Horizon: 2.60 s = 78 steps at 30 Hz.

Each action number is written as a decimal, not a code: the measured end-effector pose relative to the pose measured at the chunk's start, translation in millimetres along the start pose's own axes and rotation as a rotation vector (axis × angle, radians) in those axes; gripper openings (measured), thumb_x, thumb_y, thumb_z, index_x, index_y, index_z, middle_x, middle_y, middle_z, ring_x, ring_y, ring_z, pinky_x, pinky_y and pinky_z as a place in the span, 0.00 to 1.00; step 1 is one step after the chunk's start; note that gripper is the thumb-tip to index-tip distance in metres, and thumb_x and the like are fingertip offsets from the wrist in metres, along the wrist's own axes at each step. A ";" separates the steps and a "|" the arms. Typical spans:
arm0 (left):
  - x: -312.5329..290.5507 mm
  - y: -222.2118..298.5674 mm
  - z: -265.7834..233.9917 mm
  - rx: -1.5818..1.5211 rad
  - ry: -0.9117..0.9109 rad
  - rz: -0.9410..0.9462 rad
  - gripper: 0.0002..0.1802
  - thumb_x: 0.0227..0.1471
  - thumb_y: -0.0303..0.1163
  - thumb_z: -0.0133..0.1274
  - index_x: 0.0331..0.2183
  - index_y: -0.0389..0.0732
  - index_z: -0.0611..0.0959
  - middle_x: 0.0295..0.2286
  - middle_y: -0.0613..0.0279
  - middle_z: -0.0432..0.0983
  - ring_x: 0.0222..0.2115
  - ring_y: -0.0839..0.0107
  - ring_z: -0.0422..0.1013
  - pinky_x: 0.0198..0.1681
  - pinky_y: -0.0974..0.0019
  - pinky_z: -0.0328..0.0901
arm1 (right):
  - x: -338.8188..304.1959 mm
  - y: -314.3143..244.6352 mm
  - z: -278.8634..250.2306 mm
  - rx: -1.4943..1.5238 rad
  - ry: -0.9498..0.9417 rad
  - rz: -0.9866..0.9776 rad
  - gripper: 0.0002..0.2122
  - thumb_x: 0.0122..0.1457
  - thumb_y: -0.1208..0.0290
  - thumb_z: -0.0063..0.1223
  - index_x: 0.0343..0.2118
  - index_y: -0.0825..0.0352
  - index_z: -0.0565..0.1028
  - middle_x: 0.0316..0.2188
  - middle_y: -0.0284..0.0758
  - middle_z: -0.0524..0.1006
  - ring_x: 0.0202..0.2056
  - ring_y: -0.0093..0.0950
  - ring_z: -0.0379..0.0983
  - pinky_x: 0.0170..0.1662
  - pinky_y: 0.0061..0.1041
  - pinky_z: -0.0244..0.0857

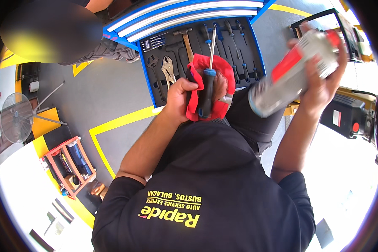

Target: The person wipes a screwdriver with a red cloth, sprays it with a cleaning agent, and continues wiping. They place the screwdriver into a tool drawer and repeat the process with another screwdriver.

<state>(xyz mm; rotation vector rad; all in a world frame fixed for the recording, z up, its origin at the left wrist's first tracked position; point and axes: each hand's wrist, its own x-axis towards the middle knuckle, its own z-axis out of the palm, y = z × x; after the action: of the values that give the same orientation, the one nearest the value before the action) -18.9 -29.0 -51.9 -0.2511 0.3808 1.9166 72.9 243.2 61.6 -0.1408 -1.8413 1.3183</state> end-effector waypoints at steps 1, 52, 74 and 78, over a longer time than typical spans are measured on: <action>-0.5 -2.7 -3.9 -0.083 -0.054 -0.001 0.40 0.45 0.31 0.47 0.60 0.23 0.66 0.58 0.35 0.67 0.62 0.44 0.64 0.69 0.45 0.54 | -18.8 -8.9 -0.7 -0.090 -0.144 -0.007 0.37 0.49 0.72 0.70 0.63 0.64 0.64 0.54 0.55 0.75 0.50 0.45 0.79 0.49 0.40 0.77; 26.8 -3.6 2.9 0.257 -0.068 0.141 0.35 0.52 0.38 0.44 0.57 0.26 0.71 0.53 0.44 0.74 0.54 0.53 0.72 0.64 0.52 0.62 | -106.7 -39.4 27.8 -0.627 -0.742 0.006 0.30 0.43 0.67 0.68 0.54 0.49 0.75 0.45 0.35 0.74 0.38 0.36 0.80 0.37 0.35 0.76; 31.4 0.7 -5.6 0.003 0.011 0.120 0.32 0.50 0.31 0.47 0.56 0.24 0.70 0.52 0.43 0.74 0.56 0.51 0.71 0.67 0.54 0.60 | -58.4 -23.3 14.3 -0.467 -0.385 -0.038 0.34 0.43 0.76 0.73 0.57 0.63 0.71 0.50 0.45 0.75 0.49 0.44 0.77 0.50 0.37 0.72; 25.6 1.2 -20.9 0.071 0.018 0.105 0.32 0.51 0.32 0.47 0.56 0.25 0.70 0.52 0.43 0.74 0.57 0.52 0.71 0.67 0.54 0.60 | 18.8 -5.9 28.7 -0.438 -0.083 -0.374 0.38 0.48 0.74 0.76 0.61 0.68 0.65 0.54 0.46 0.72 0.56 0.39 0.71 0.57 0.36 0.67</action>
<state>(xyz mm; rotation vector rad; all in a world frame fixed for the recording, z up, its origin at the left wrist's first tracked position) -29.5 -15.3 -80.0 -0.2056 0.4811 2.0007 43.6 229.6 74.5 0.0292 -2.0824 0.6648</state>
